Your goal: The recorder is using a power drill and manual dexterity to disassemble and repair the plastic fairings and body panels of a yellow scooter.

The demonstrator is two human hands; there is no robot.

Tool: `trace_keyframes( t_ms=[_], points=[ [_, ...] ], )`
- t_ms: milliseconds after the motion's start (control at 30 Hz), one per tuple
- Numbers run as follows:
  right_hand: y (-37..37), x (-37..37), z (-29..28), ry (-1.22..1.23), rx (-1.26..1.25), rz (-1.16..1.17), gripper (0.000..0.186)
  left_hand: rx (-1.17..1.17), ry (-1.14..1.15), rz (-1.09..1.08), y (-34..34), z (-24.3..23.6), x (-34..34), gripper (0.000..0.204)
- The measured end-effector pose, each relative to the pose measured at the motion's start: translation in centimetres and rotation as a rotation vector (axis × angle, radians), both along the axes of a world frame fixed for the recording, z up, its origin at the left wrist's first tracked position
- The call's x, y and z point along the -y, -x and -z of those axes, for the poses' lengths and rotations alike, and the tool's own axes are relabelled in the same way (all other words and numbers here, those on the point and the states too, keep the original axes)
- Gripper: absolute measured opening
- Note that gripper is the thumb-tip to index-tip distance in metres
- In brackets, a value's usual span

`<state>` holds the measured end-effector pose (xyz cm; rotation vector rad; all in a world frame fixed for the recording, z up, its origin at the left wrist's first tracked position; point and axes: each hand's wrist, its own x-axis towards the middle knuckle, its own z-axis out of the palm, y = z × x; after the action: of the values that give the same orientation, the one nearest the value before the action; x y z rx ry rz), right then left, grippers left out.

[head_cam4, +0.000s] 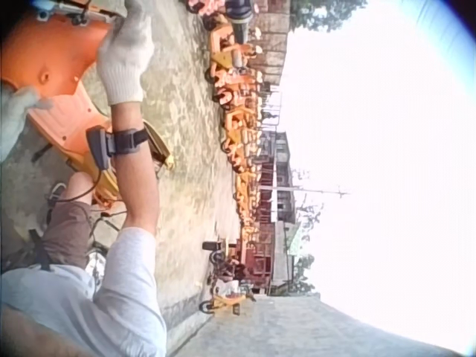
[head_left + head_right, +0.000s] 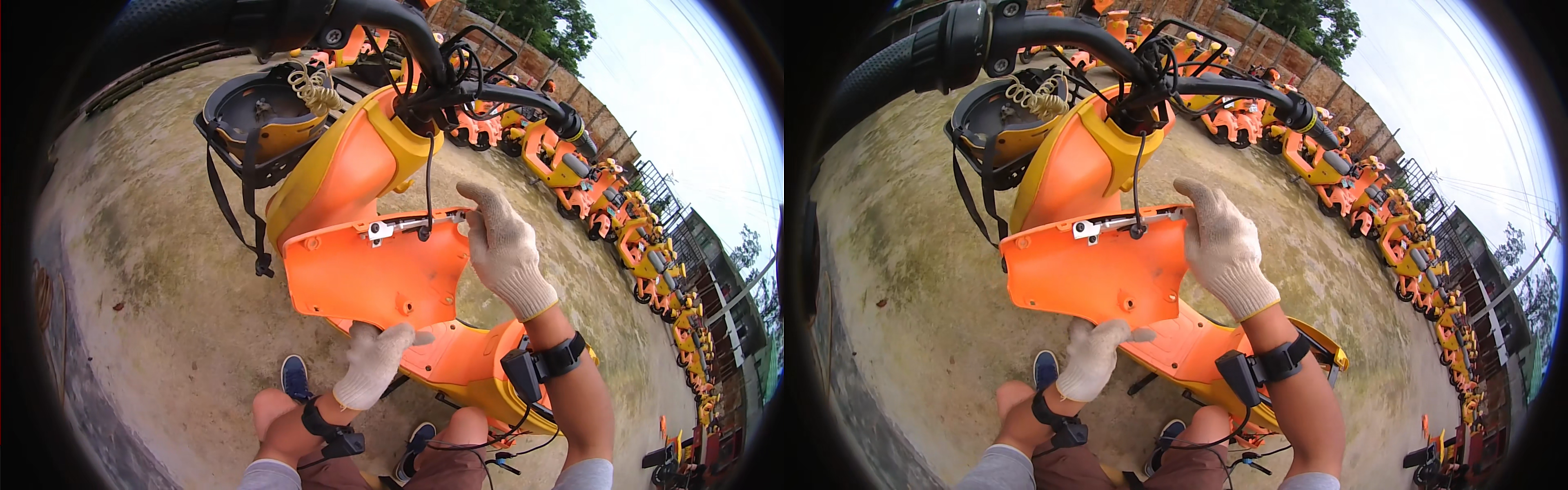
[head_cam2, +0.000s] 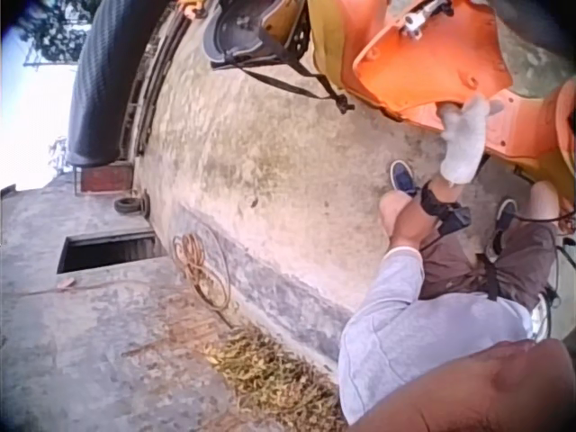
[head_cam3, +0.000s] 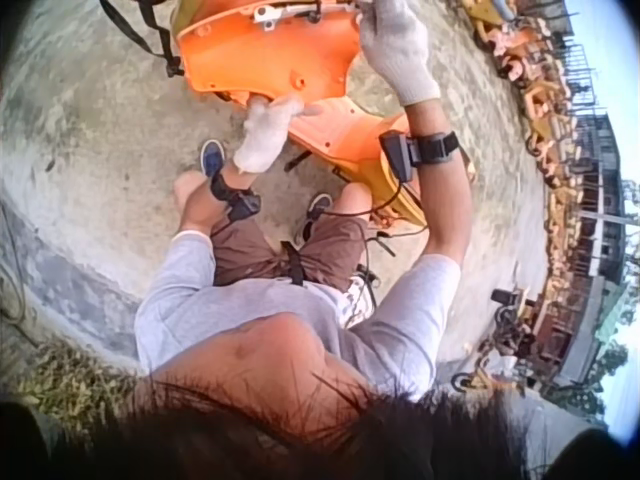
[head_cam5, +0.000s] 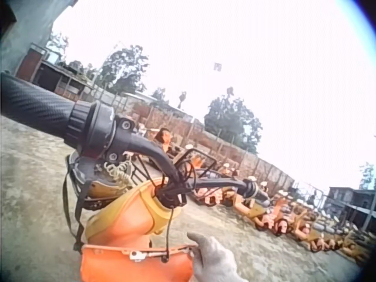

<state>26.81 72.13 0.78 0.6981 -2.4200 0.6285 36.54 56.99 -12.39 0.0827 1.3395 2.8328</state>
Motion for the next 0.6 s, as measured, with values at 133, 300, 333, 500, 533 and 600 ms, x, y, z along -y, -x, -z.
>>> trace_keyframes(
  t_ms=[133,300,333,500,533,600],
  points=[
    [0.4,-0.3,-0.1,-0.216,-0.140,0.010,0.026,0.010,0.032,-0.006,0.0,0.0,0.2,0.038],
    [0.5,-0.6,0.5,-0.161,-0.148,0.035,0.022,0.022,-0.011,-0.008,0.0,-0.2,-0.2,0.039],
    [0.3,-0.6,0.6,-0.054,-0.080,0.058,0.021,0.019,-0.018,-0.004,0.1,-0.2,-0.3,0.039],
    [0.0,0.4,-0.5,0.047,0.159,0.195,0.022,-0.001,0.025,-0.009,0.3,0.0,0.2,0.040],
    [-0.1,0.8,-0.6,-0.021,0.172,0.226,0.024,-0.008,0.036,0.001,0.2,0.1,0.7,0.040],
    [-0.1,1.7,-0.6,-0.109,0.197,0.282,0.027,-0.009,0.028,-0.005,0.0,0.6,0.8,0.041]
  ],
)
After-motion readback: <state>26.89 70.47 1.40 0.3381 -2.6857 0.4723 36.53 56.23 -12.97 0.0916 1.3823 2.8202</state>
